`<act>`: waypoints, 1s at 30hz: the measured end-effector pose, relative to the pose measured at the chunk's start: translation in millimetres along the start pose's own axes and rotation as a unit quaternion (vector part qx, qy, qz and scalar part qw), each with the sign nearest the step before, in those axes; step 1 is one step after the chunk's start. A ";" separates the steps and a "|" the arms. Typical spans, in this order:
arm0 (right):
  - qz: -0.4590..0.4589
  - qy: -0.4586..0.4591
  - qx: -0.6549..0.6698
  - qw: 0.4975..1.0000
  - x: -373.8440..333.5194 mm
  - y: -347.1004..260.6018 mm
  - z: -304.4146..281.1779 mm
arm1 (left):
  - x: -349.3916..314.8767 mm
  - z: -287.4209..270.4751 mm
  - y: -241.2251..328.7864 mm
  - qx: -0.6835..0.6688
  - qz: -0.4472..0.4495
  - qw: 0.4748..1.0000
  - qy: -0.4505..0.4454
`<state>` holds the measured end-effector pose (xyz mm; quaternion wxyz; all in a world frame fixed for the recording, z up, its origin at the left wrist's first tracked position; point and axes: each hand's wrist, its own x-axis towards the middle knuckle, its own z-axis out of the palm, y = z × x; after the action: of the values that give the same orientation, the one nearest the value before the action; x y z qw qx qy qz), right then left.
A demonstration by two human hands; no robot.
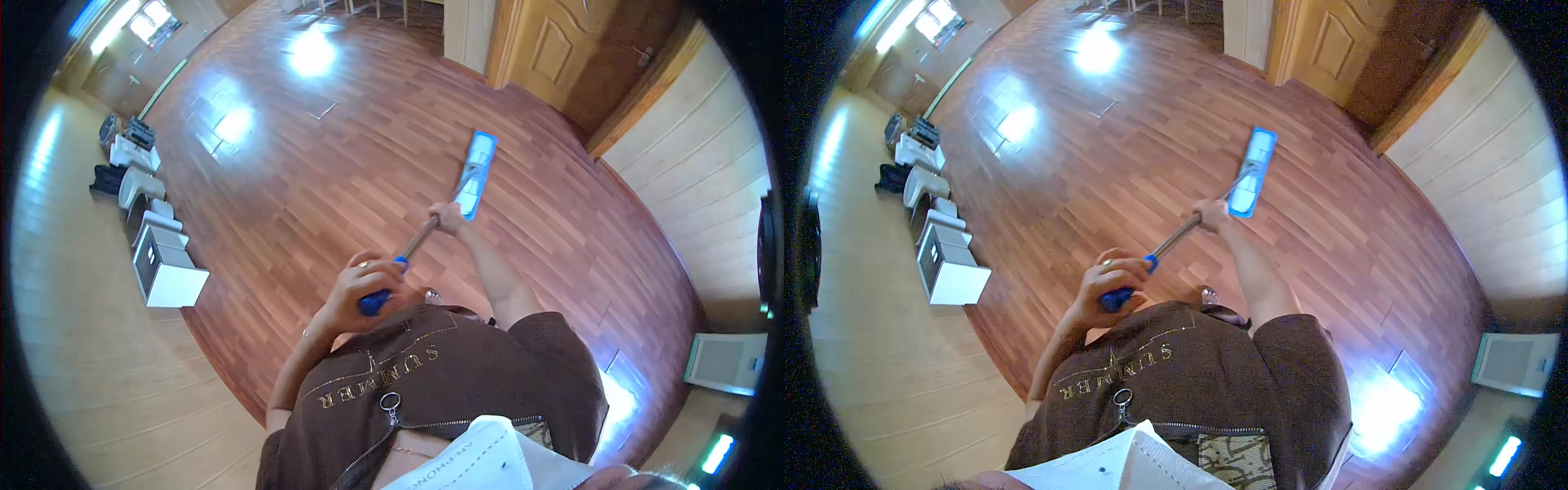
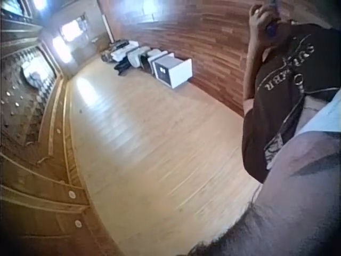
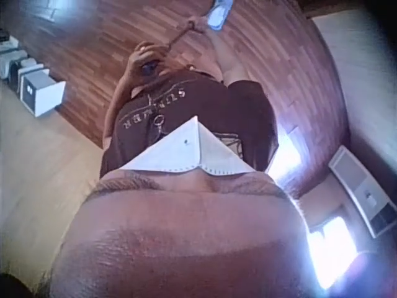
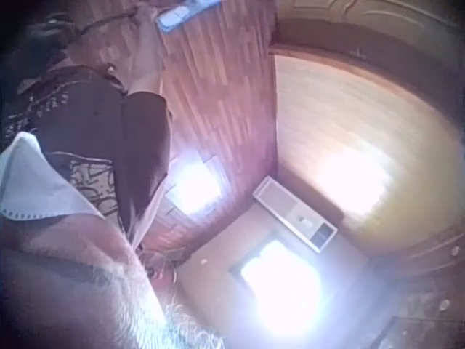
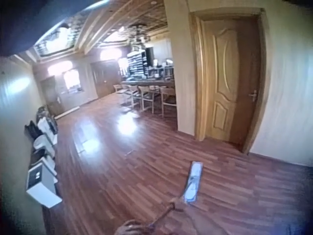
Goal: Mopping a large wooden floor using a flat mop.
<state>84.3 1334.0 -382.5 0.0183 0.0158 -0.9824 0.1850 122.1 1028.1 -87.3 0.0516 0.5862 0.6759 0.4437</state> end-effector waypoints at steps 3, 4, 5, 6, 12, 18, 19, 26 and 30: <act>0.097 0.083 0.131 0.983 -56.6 70.2 -6.2 | 43.8 27.9 -9.8 -0.056 0.037 0.993 -0.098; 0.165 0.080 0.237 0.954 -73.7 87.1 -8.2 | 58.1 36.2 -11.5 -0.084 0.052 0.987 -0.126; 0.223 0.042 0.262 0.938 -77.5 84.3 -17.0 | 59.6 41.3 -16.5 -0.080 0.047 0.988 -0.124; 0.278 0.002 0.285 0.917 -82.1 80.9 -26.0 | 58.0 47.3 -24.9 -0.080 0.028 0.983 -0.161; 0.445 0.232 0.563 0.657 -160.1 96.7 -37.2 | 88.7 80.1 -47.8 -0.244 -0.019 0.944 -0.220; 0.439 0.340 0.426 0.715 -278.3 106.5 11.5 | 113.6 83.7 -43.4 -0.355 0.011 0.895 -0.269; 0.475 0.317 0.451 0.686 -293.2 108.1 23.1 | 113.6 79.6 -40.7 -0.351 0.014 0.897 -0.267; 0.294 0.176 0.120 0.932 -277.8 14.5 -17.1 | 87.9 42.0 -27.0 -0.386 -0.018 0.888 -0.249; 0.307 0.106 0.149 0.934 -227.3 6.5 -20.9 | 79.7 -3.8 -27.1 -0.367 -0.023 0.907 -0.207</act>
<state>311.7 1353.2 -374.9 0.0624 -0.3039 -0.8929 0.3263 75.1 1095.0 -67.0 0.4115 0.5888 0.4530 0.5279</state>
